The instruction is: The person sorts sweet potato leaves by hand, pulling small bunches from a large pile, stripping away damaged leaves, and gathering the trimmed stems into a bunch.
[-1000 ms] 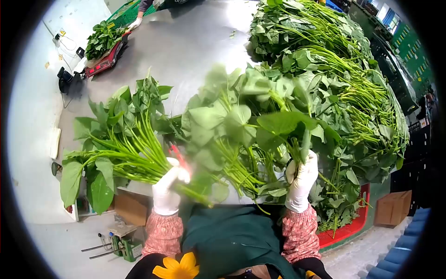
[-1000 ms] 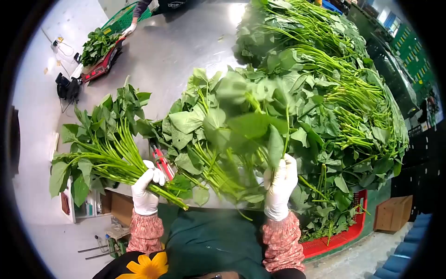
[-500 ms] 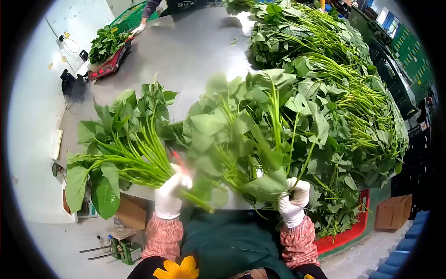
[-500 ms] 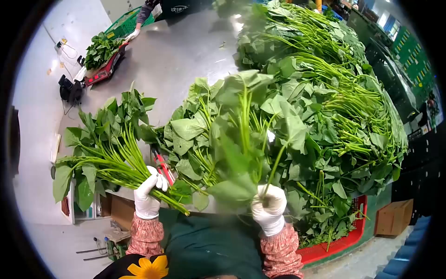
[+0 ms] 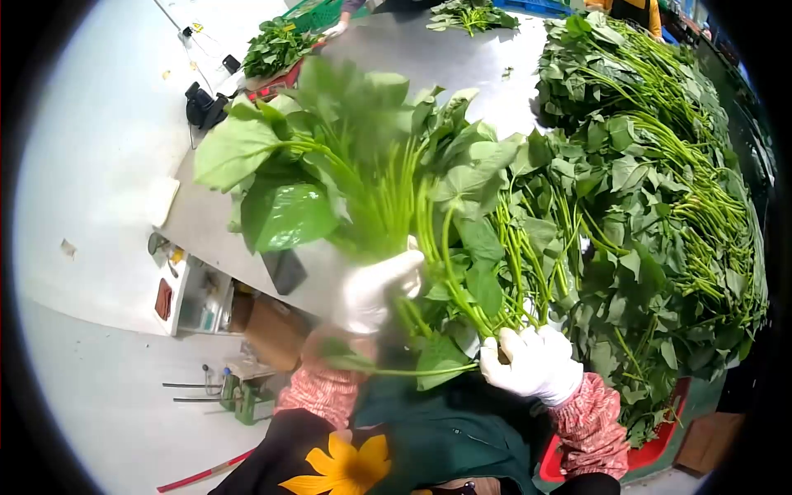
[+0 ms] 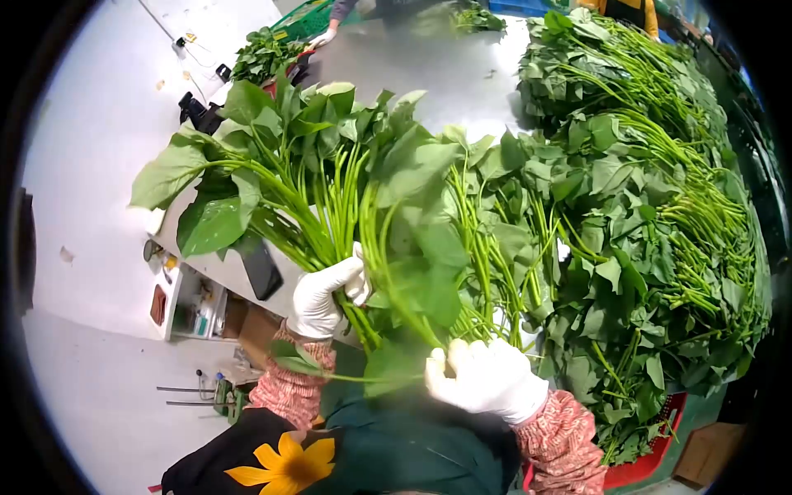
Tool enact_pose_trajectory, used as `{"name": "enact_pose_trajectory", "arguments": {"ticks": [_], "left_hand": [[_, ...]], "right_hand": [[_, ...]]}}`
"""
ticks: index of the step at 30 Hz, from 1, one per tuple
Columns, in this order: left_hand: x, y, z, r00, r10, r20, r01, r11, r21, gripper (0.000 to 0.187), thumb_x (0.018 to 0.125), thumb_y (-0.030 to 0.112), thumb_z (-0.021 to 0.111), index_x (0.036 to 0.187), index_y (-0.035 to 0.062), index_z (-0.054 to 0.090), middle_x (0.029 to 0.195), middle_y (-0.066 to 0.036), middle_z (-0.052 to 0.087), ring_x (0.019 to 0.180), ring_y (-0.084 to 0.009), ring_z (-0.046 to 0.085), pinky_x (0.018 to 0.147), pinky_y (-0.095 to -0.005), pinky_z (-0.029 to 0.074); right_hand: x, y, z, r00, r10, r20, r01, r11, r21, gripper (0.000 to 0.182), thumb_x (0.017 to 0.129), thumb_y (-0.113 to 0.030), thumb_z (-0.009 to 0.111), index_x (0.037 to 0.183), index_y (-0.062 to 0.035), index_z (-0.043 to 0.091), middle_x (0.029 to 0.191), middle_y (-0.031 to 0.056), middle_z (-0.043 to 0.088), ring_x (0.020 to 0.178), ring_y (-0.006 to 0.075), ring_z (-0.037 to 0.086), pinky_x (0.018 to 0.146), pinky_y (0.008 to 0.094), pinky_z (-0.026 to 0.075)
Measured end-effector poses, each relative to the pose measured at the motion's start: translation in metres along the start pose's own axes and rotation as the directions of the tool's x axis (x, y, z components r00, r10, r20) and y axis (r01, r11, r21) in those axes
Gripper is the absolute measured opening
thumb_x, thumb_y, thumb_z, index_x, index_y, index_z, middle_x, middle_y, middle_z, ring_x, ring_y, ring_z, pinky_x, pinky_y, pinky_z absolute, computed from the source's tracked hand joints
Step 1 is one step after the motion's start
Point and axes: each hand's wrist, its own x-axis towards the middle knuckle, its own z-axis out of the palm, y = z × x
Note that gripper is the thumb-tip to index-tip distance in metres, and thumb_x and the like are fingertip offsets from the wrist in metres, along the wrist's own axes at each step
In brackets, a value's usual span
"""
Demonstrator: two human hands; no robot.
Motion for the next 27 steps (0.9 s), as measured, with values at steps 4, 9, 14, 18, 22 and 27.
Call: {"name": "enact_pose_trajectory", "arguments": {"ticks": [4, 9, 14, 18, 22, 27], "left_hand": [[0.0, -0.001, 0.004, 0.997, -0.068, -0.039, 0.065, 0.995, -0.072, 0.011, 0.087, 0.005, 0.067, 0.095, -0.0019, 0.066, 0.069, -0.002, 0.059, 0.056, -0.0112, 0.053, 0.051, -0.0247, 0.04], [0.016, -0.009, 0.004, 0.99, 0.014, -0.143, -0.017, 1.0, -0.018, 0.01, 0.086, 0.005, 0.062, 0.09, -0.0035, 0.063, 0.059, -0.002, 0.051, 0.049, -0.0148, 0.048, 0.049, -0.0282, 0.041], [0.031, 0.017, -0.008, 0.914, 0.099, -0.392, -0.226, 0.929, -0.292, 0.011, 0.09, 0.005, 0.058, 0.097, -0.0024, 0.061, 0.065, 0.002, 0.048, 0.058, -0.0084, 0.045, 0.052, -0.0228, 0.039], [0.018, 0.029, -0.005, 0.919, 0.104, -0.381, -0.261, 0.885, -0.387, 0.018, 0.089, 0.008, 0.06, 0.103, -0.0037, 0.061, 0.068, 0.001, 0.051, 0.059, -0.0079, 0.046, 0.055, -0.0227, 0.04], [0.01, 0.009, -0.003, 0.976, 0.139, -0.167, -0.189, 0.923, -0.337, 0.025, 0.089, 0.008, 0.057, 0.109, -0.0068, 0.059, 0.072, 0.0, 0.053, 0.06, -0.0068, 0.046, 0.056, -0.0214, 0.04], [0.006, -0.022, 0.003, 0.828, 0.542, 0.144, -0.45, 0.489, 0.747, 0.02, 0.092, 0.009, 0.051, 0.106, -0.005, 0.057, 0.07, 0.001, 0.044, 0.058, -0.0079, 0.039, 0.056, -0.0228, 0.038]], "right_hand": [[-0.005, 0.001, -0.003, 0.989, -0.075, 0.125, 0.066, 0.995, 0.072, 0.027, 0.078, -0.016, 0.06, 0.105, -0.0148, 0.057, 0.077, 0.0013, 0.055, 0.057, 0.0113, 0.046, 0.046, 0.0262, 0.034], [-0.01, 0.006, -0.003, 0.991, 0.103, 0.084, -0.117, 0.975, 0.187, 0.014, 0.077, -0.02, 0.063, 0.089, -0.0137, 0.06, 0.102, 0.0102, 0.066, 0.075, 0.0202, 0.061, 0.059, 0.0311, 0.046], [-0.058, 0.018, -0.001, 0.665, 0.746, -0.039, -0.644, 0.599, 0.477, 0.012, 0.077, -0.013, 0.069, 0.076, -0.01, 0.058, 0.096, 0.0119, 0.07, 0.07, 0.0249, 0.065, 0.061, 0.0348, 0.05], [-0.097, 0.051, -0.011, 0.68, 0.727, 0.091, -0.732, 0.68, 0.042, 0.038, 0.085, -0.026, 0.073, 0.111, -0.0015, 0.062, 0.077, 0.0086, 0.065, 0.06, 0.0225, 0.062, 0.056, 0.032, 0.048], [-0.015, 0.041, -0.055, 0.496, 0.843, 0.207, -0.867, 0.493, 0.069, 0.067, 0.067, -0.038, 0.086, 0.119, -0.0022, 0.062, 0.085, 0.0105, 0.069, 0.065, 0.0199, 0.062, 0.062, 0.029, 0.051], [0.035, 0.02, -0.036, 0.717, 0.574, 0.396, -0.686, 0.682, 0.254, 0.097, 0.061, -0.062, 0.081, 0.131, -0.0015, 0.054, 0.088, 0.0154, 0.068, 0.076, 0.0275, 0.067, 0.07, 0.0349, 0.054]]}}
